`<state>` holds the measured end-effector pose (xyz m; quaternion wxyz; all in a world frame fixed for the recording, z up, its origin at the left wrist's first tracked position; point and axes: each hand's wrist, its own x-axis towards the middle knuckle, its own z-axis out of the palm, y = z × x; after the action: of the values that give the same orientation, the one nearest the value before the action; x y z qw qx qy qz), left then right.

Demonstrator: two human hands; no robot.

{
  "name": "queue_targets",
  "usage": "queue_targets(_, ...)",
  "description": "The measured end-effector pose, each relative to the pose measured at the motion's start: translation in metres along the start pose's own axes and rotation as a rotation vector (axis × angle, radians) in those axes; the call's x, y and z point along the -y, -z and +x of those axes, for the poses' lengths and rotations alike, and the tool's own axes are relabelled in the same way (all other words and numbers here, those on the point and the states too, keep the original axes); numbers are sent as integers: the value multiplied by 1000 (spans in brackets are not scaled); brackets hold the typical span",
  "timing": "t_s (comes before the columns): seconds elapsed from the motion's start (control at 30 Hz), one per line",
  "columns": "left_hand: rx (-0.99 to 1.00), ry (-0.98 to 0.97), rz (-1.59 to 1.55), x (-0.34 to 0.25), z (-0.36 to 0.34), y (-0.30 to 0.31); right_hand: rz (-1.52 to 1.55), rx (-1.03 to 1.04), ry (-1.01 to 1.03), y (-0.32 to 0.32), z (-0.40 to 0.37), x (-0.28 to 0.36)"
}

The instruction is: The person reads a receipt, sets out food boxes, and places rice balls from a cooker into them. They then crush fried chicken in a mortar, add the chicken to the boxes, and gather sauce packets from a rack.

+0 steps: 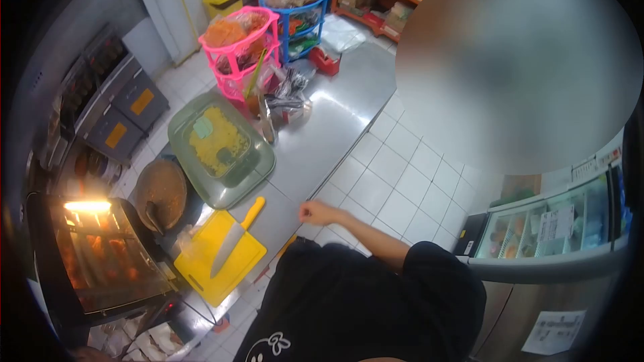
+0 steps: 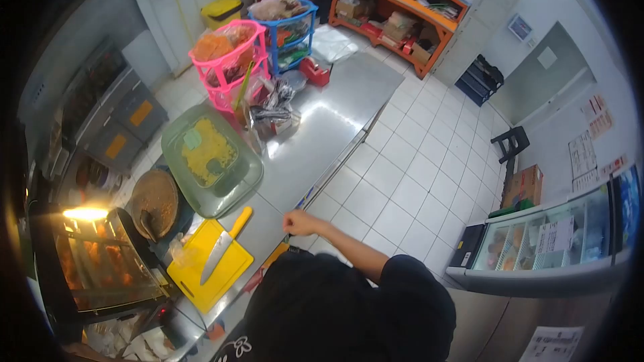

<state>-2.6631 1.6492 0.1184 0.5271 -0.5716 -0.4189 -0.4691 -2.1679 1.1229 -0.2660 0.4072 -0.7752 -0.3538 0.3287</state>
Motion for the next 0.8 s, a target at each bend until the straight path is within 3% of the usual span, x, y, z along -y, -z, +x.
queue_targets(0.07, -113, 70, 60, -18, -9, -3, 373, -15, -179, 39, -12, 12)
queue_targets(0.13, -318, 282, 108, -42, -35, 0, 451, -91, -223, 67, -12, -12)
queue_targets(0.2, -296, 599, -457, -152, -14, 67, 402, -162, -329, 113, -10, 16)
queue_targets(0.27, -193, 473, -857, -205, -28, 79, 294, -266, -378, 159, 7, 33)
queue_targets(0.33, 185, 770, -1054, -295, -37, 115, 222, -424, -302, 198, 23, 16)
queue_targets(0.37, 359, 671, -1114, -329, -54, 126, 177, -479, -177, 216, 39, -9)
queue_targets(0.4, 531, 699, -1190, -361, -73, 140, 630, -433, 25, 229, 57, -42)
queue_targets(0.43, 664, 726, -1307, -392, -93, 158, 715, -478, -75, 236, 79, -70)
queue_targets(0.47, 731, 767, -1393, -413, -105, 171, 804, -532, -173, 243, 101, -68)
queue_targets(0.5, 763, 787, -1455, -437, -113, 181, 454, -414, -100, 248, 129, -81)
queue_targets(0.53, 659, 598, -1206, -452, -96, 200, 541, -284, -224, 251, 139, -60)
queue_targets(0.57, 1050, 730, -1220, -453, -84, 209, 246, -160, -114, 247, 162, -107)
queue_targets(0.6, 1002, 783, -1122, -435, -86, 206, 170, -9, -157, 236, 183, -121)
queue_targets(0.67, 529, 815, -1023, -411, -89, 203, -285, 380, 201, 215, 200, -138)
queue_targets(0.7, 509, 1074, -984, -379, -74, 202, -292, 514, -21, 208, 197, -123)
queue_targets(0.73, 193, 1162, -964, -337, -95, 180, -287, 638, -255, 195, 191, -96)
queue_targets(0.77, 226, 893, -769, -264, -115, 159, -267, 696, -270, 190, 194, -96)
queue_targets(0.8, 226, 1035, -491, -229, -91, 155, -230, 728, -300, 179, 201, -105)
